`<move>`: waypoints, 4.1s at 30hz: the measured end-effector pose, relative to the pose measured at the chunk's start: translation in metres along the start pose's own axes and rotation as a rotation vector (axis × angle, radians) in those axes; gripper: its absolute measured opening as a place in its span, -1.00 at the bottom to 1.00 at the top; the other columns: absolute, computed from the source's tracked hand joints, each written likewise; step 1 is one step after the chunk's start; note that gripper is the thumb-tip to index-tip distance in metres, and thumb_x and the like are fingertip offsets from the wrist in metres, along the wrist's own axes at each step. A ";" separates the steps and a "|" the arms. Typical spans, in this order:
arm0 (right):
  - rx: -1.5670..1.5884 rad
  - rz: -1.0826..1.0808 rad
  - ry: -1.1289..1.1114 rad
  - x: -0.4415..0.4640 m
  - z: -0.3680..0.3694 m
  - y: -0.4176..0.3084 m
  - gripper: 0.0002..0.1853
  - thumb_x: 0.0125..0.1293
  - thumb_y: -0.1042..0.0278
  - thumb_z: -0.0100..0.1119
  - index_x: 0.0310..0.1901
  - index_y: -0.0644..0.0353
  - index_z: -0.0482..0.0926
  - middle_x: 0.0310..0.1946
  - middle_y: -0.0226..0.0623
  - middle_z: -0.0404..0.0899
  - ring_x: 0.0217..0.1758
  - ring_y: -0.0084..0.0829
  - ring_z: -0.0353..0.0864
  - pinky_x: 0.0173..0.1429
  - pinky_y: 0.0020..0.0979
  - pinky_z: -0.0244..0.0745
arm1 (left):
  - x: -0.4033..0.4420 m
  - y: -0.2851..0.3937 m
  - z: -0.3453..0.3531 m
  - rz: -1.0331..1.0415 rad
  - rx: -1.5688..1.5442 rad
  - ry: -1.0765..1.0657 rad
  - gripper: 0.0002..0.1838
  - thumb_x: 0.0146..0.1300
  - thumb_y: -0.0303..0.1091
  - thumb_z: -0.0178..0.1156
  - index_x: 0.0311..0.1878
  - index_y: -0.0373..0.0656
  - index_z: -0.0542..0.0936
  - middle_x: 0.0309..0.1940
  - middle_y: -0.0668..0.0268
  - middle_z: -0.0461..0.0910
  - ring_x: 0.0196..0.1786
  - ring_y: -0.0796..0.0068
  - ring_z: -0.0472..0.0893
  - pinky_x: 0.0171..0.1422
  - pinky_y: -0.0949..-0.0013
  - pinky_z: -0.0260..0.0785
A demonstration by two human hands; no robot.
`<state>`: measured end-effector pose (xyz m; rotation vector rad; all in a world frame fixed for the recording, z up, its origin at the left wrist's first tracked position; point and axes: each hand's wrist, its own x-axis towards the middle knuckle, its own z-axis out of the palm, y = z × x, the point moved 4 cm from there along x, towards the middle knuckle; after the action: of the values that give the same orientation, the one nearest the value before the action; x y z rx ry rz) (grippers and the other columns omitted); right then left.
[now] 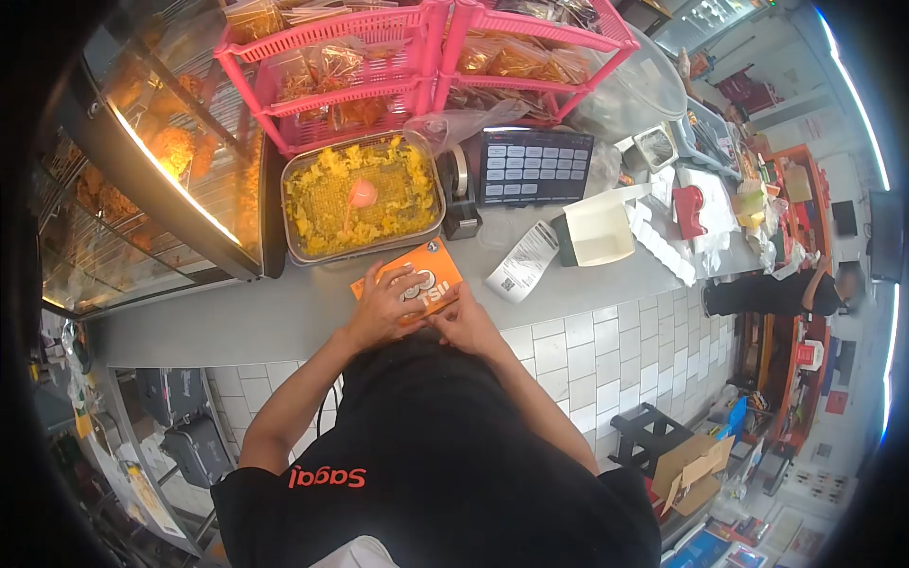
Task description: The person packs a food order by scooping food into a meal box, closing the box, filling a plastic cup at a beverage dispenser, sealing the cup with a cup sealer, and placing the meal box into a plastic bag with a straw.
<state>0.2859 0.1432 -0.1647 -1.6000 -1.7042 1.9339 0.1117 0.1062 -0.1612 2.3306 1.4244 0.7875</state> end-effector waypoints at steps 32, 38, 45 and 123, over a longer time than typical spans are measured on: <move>0.342 -0.084 0.664 -0.007 -0.092 0.103 -0.57 0.26 0.42 0.33 0.10 0.30 0.40 -0.23 -0.21 0.59 -0.21 -0.44 0.56 -0.13 -0.41 0.46 | 0.035 0.000 0.000 -0.270 0.020 -0.114 -0.30 -0.27 -0.12 0.51 0.07 0.03 0.54 0.35 0.06 0.25 0.41 -0.03 0.19 0.35 -0.16 0.06; 0.177 0.086 0.308 -0.040 -0.080 0.108 -0.51 0.17 0.56 0.28 0.20 0.27 0.55 -0.04 -0.17 0.64 -0.05 -0.42 0.62 0.04 -0.43 0.51 | 0.064 0.013 -0.014 -0.212 -0.192 -0.099 -0.26 -0.33 -0.10 0.47 0.08 0.01 0.52 0.35 0.07 0.28 0.34 -0.01 0.27 0.29 -0.04 0.11; -0.187 -0.041 0.067 -0.038 -0.099 0.101 -0.49 0.15 0.37 0.35 0.19 0.17 0.56 -0.05 -0.17 0.66 -0.21 -0.35 0.59 -0.03 -0.33 0.52 | 0.142 0.050 0.047 -0.003 -0.127 -0.254 -0.29 -0.28 -0.06 0.45 0.07 0.02 0.53 0.35 0.09 0.31 0.36 0.01 0.27 0.32 -0.04 0.11; 1.558 0.984 1.651 -0.814 -0.109 0.978 -0.83 0.22 0.31 0.22 -0.30 0.24 0.62 -0.43 -0.26 0.67 -0.42 -0.46 0.68 -0.40 -0.42 0.56 | 0.066 0.874 0.958 -0.188 -0.084 -1.512 -0.47 0.21 0.02 0.35 -0.04 -0.32 0.59 -0.27 0.17 0.67 -0.30 0.38 0.64 -0.24 0.27 0.50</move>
<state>1.2339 -0.6789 -0.4023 -1.8647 1.0574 0.5704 1.3332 -0.2131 -0.4648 1.7545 0.7606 -0.8485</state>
